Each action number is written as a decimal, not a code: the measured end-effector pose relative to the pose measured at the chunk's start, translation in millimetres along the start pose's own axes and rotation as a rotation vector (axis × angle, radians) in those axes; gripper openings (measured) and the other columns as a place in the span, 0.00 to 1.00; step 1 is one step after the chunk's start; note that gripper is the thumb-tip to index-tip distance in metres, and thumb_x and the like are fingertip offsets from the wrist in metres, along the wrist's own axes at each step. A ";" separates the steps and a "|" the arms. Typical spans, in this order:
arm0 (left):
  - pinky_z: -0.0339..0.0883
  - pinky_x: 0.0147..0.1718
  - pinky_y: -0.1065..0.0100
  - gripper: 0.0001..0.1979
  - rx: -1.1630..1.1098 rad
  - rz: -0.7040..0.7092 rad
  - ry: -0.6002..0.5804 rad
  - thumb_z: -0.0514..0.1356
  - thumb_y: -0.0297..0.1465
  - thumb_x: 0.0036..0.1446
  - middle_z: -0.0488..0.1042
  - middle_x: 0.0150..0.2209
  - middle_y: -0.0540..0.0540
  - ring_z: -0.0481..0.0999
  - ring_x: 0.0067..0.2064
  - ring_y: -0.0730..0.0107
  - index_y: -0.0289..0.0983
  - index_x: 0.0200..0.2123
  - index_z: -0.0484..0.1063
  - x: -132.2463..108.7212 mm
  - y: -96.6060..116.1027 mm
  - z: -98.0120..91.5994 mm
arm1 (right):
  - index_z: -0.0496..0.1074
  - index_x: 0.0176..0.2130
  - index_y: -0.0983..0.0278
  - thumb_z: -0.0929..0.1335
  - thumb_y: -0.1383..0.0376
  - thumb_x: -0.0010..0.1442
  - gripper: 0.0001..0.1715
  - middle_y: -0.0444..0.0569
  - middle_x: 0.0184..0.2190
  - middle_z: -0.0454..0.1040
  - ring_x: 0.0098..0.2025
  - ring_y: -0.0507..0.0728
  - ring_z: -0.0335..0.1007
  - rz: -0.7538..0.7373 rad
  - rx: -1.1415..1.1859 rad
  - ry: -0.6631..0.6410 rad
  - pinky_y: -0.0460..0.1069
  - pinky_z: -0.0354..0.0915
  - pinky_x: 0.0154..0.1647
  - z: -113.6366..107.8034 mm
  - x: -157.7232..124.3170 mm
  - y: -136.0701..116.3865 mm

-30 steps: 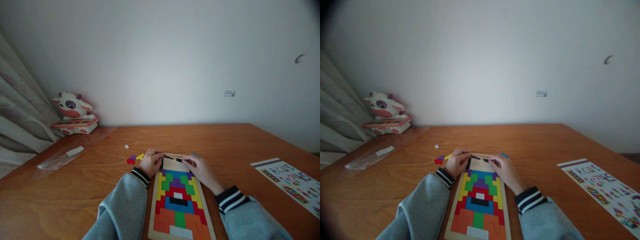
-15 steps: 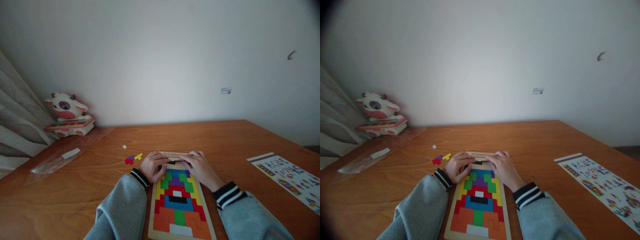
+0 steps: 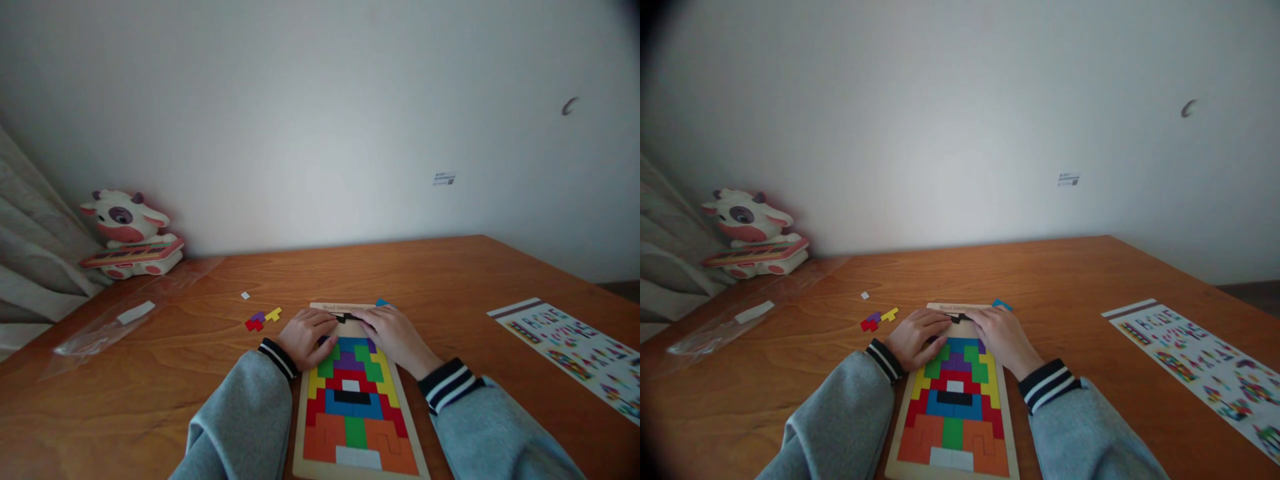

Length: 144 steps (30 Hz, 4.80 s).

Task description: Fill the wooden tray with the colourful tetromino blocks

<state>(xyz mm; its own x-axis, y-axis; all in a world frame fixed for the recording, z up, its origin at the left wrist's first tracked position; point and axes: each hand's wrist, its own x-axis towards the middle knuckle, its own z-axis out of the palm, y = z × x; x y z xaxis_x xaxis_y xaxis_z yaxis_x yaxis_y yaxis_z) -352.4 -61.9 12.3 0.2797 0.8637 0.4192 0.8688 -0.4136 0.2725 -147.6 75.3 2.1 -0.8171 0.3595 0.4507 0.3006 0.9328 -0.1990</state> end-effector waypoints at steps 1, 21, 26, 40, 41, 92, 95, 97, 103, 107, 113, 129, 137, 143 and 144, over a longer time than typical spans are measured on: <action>0.65 0.54 0.54 0.17 -0.004 -0.004 0.004 0.54 0.35 0.64 0.76 0.51 0.39 0.73 0.54 0.55 0.39 0.53 0.72 0.0 0.0 0.2 | 0.74 0.49 0.61 0.66 0.71 0.64 0.16 0.50 0.46 0.80 0.46 0.58 0.76 -0.004 -0.004 0.003 0.55 0.67 0.50 0.4 0.6 0.0; 0.66 0.55 0.53 0.19 -0.004 -0.068 0.026 0.54 0.36 0.63 0.74 0.52 0.37 0.72 0.54 0.54 0.37 0.54 0.71 -2.2 -1.2 2.6 | 0.75 0.49 0.58 0.62 0.67 0.67 0.16 0.49 0.44 0.78 0.46 0.57 0.73 0.069 0.243 0.103 0.52 0.67 0.48 5.1 1.8 9.1; 0.66 0.55 0.55 0.18 0.001 -0.089 0.020 0.54 0.36 0.63 0.74 0.51 0.37 0.72 0.54 0.55 0.36 0.53 0.72 -1.8 -0.6 2.9 | 0.76 0.48 0.57 0.63 0.69 0.66 0.16 0.49 0.42 0.76 0.45 0.57 0.72 0.032 0.154 0.044 0.54 0.65 0.48 7.1 2.4 7.4; 0.67 0.54 0.56 0.17 0.048 -0.088 0.035 0.54 0.36 0.63 0.74 0.50 0.37 0.73 0.52 0.55 0.36 0.51 0.72 -1.9 -0.5 5.1 | 0.79 0.44 0.62 0.64 0.63 0.67 0.15 0.52 0.47 0.78 0.47 0.60 0.72 -0.055 -0.119 -0.031 0.57 0.62 0.51 -1.4 1.0 -9.3; 0.67 0.54 0.56 0.16 0.054 -0.086 0.035 0.54 0.36 0.63 0.74 0.50 0.38 0.73 0.52 0.56 0.36 0.51 0.72 -2.0 -0.7 5.4 | 0.79 0.44 0.62 0.63 0.63 0.67 0.15 0.52 0.47 0.78 0.47 0.60 0.72 -0.055 -0.116 -0.036 0.57 0.62 0.51 -1.1 1.0 -10.2; 0.59 0.59 0.43 0.27 0.407 -0.679 0.225 0.57 0.49 0.59 0.67 0.60 0.38 0.64 0.62 0.46 0.39 0.56 0.67 -81.9 -76.8 -35.7 | 0.77 0.45 0.60 0.63 0.57 0.64 0.17 0.52 0.48 0.78 0.51 0.62 0.74 0.200 0.161 0.060 0.60 0.67 0.56 2.1 -21.8 85.2; 0.53 0.61 0.40 0.37 0.380 -0.693 0.099 0.58 0.55 0.55 0.61 0.64 0.35 0.58 0.65 0.41 0.38 0.60 0.64 -88.6 -72.5 -36.3 | 0.77 0.45 0.60 0.63 0.56 0.64 0.18 0.52 0.47 0.79 0.50 0.62 0.74 0.194 0.160 0.067 0.60 0.68 0.54 1.6 -21.0 82.2; 0.51 0.62 0.40 0.39 0.337 -0.622 0.040 0.59 0.56 0.53 0.61 0.64 0.35 0.58 0.65 0.41 0.39 0.61 0.64 -89.1 -69.6 -36.0 | 0.77 0.46 0.60 0.64 0.55 0.64 0.18 0.52 0.47 0.78 0.50 0.62 0.74 0.179 0.144 0.066 0.60 0.68 0.54 1.8 -20.7 79.9; 0.52 0.63 0.43 0.41 0.271 -0.547 0.009 0.60 0.56 0.53 0.63 0.63 0.34 0.59 0.65 0.43 0.35 0.61 0.64 -85.4 -67.9 -35.3 | 0.76 0.48 0.63 0.63 0.55 0.65 0.21 0.55 0.49 0.77 0.51 0.64 0.73 0.145 0.046 0.044 0.62 0.66 0.55 6.6 -18.7 76.2; 0.56 0.63 0.47 0.29 0.227 -0.511 0.036 0.56 0.47 0.61 0.67 0.61 0.36 0.65 0.63 0.51 0.34 0.58 0.67 -82.1 -68.8 -33.9 | 0.76 0.48 0.62 0.61 0.56 0.66 0.21 0.55 0.50 0.76 0.52 0.63 0.72 0.112 0.029 0.021 0.61 0.66 0.56 9.0 -17.9 75.5; 0.61 0.60 0.50 0.22 0.287 -0.545 0.310 0.57 0.44 0.61 0.72 0.56 0.39 0.69 0.59 0.53 0.37 0.53 0.70 -88.5 -81.1 -45.0 | 0.77 0.47 0.59 0.62 0.56 0.65 0.19 0.53 0.50 0.76 0.51 0.63 0.72 0.107 0.052 0.038 0.62 0.66 0.55 11.4 -18.8 78.5; 0.63 0.60 0.55 0.29 0.087 -0.484 0.034 0.59 0.46 0.59 0.71 0.58 0.40 0.71 0.59 0.56 0.37 0.59 0.65 -92.9 -64.2 -51.0 | 0.77 0.45 0.61 0.62 0.56 0.63 0.19 0.54 0.47 0.78 0.49 0.64 0.74 0.170 0.133 0.052 0.62 0.67 0.54 13.3 -15.6 80.4; 0.70 0.55 0.54 0.36 -0.278 -0.494 0.155 0.69 0.40 0.49 0.76 0.52 0.41 0.77 0.52 0.58 0.38 0.60 0.64 -97.4 -51.0 -47.9 | 0.76 0.44 0.59 0.64 0.54 0.60 0.19 0.54 0.45 0.79 0.47 0.65 0.74 0.264 0.226 0.075 0.62 0.69 0.51 15.1 -18.1 80.2; 0.71 0.53 0.54 0.25 -0.328 -0.512 0.220 0.66 0.44 0.53 0.76 0.52 0.39 0.77 0.51 0.57 0.38 0.51 0.73 -98.4 -49.8 -54.9 | 0.77 0.41 0.59 0.65 0.50 0.58 0.20 0.55 0.42 0.78 0.44 0.65 0.75 0.287 0.232 0.084 0.61 0.70 0.46 11.2 -18.5 76.2; 0.70 0.54 0.54 0.26 -0.251 -0.496 0.215 0.67 0.45 0.51 0.76 0.51 0.40 0.76 0.52 0.56 0.38 0.50 0.74 -100.4 -49.5 -58.8 | 0.77 0.42 0.59 0.65 0.50 0.58 0.21 0.55 0.42 0.78 0.43 0.65 0.75 0.299 0.242 0.081 0.60 0.71 0.45 10.2 -18.8 75.8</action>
<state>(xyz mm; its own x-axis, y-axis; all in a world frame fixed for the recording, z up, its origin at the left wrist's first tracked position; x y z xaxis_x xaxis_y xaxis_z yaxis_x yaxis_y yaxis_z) -447.4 -145.1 7.6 -0.2467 0.9042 0.3487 0.7439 -0.0540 0.6661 -114.5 139.0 -30.3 -0.6665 0.6246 0.4069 0.3874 0.7565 -0.5268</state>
